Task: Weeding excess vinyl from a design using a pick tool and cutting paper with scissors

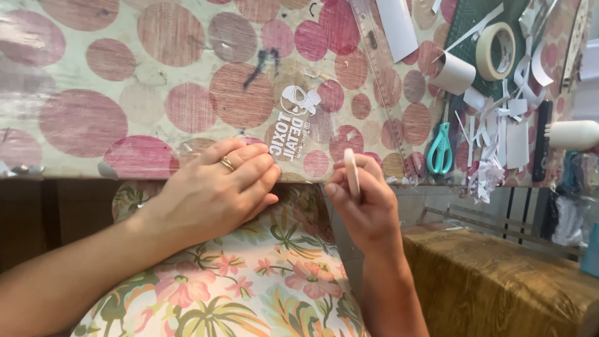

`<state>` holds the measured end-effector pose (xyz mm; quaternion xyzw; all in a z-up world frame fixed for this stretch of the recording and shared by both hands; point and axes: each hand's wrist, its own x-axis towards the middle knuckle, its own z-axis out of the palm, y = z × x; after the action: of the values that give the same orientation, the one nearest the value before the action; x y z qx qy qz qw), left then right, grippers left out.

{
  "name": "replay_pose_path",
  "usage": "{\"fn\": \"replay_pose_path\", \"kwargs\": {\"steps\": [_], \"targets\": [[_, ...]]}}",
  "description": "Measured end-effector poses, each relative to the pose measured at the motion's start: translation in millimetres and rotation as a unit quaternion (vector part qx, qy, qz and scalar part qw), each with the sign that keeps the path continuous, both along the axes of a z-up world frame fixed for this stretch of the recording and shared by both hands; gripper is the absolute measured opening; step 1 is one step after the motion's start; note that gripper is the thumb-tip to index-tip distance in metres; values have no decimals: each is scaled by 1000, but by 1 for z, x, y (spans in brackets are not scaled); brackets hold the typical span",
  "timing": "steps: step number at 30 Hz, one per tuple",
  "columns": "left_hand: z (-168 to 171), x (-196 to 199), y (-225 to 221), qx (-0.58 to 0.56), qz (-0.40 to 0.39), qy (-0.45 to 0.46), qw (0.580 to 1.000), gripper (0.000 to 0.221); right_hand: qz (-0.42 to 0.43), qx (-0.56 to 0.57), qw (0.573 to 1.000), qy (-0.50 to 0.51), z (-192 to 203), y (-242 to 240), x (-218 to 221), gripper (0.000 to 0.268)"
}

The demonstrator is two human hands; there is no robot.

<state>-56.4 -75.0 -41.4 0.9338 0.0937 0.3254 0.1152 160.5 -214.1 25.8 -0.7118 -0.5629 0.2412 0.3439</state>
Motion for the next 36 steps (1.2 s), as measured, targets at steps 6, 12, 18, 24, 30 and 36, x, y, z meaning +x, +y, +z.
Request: {"fn": "replay_pose_path", "kwargs": {"steps": [6,12,18,24,30,36], "targets": [[-6,11,-11,36,30,60,997,45,-10,-60,998,-6,-2,16,9,9],[-3,25,-20,72,78,54,993,25,3,-114,993,-27,2,41,14,9],[-13,30,-24,53,82,44,994,29,-4,-166,985,-47,5,57,13,9],[-26,28,-27,38,45,61,996,35,7,-184,980,-77,1,68,13,11],[-25,28,-26,39,46,57,997,37,15,-192,976,-101,-2,70,15,10],[-19,27,-23,40,50,62,996,36,14,-195,975,-105,0,71,13,8]]}}
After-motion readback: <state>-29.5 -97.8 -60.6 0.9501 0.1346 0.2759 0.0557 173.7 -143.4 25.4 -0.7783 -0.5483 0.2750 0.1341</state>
